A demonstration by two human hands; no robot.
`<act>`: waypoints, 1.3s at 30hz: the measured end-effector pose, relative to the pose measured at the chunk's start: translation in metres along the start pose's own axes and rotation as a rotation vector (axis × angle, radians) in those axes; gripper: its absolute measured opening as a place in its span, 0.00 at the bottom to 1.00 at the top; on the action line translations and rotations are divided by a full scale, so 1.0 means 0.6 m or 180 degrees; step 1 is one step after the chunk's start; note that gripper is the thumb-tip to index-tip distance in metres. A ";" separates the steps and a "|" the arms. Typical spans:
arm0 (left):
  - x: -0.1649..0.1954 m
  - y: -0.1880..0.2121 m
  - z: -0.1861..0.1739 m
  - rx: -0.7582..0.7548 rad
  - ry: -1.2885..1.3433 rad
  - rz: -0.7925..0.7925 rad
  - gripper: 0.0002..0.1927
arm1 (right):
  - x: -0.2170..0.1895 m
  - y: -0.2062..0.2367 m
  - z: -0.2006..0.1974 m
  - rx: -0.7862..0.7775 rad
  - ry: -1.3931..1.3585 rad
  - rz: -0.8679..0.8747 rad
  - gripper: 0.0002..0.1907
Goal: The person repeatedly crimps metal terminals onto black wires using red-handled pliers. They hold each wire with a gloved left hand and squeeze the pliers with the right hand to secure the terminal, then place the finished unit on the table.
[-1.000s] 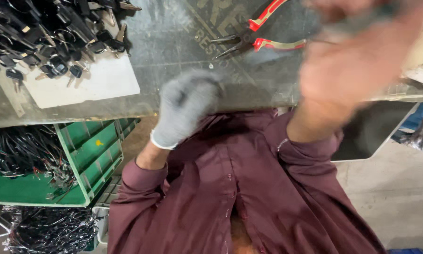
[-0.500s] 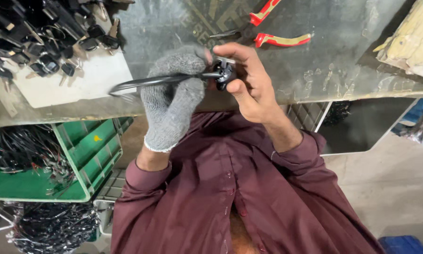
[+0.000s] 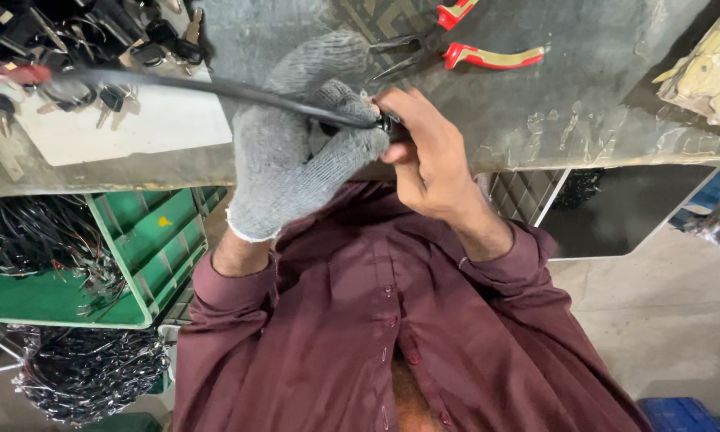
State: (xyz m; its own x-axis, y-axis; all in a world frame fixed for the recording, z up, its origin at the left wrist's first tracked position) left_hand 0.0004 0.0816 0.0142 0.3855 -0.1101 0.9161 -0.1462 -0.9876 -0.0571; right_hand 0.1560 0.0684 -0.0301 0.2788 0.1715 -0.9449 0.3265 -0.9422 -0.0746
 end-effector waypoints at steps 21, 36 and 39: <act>0.013 -0.010 0.044 -0.0614 0.0262 0.0366 0.17 | 0.054 -0.016 0.026 -0.0827 -0.0746 0.0985 0.18; -0.016 0.002 0.044 -0.0178 0.1397 0.0010 0.10 | 0.074 0.029 0.041 0.0324 -0.1644 0.0268 0.25; -0.021 -0.009 0.043 -0.0076 0.1297 -0.0121 0.20 | 0.071 0.008 0.016 0.0613 -0.1371 0.0702 0.31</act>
State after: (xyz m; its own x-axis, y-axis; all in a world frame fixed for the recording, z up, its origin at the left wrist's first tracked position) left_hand 0.0200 0.0856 -0.0076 -0.0006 -0.0156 0.9999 -0.1619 -0.9867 -0.0155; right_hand 0.1608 0.0684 -0.0738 -0.0879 -0.1329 -0.9872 0.1186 -0.9854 0.1221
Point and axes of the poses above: each hand's wrist, its own y-axis away from the middle knuckle, its own z-axis out of the palm, x = y × z, the point moved 10 cm from there along -y, towards the middle knuckle, and after that the axes turned 4 degrees about x, right-handed, at the moved point
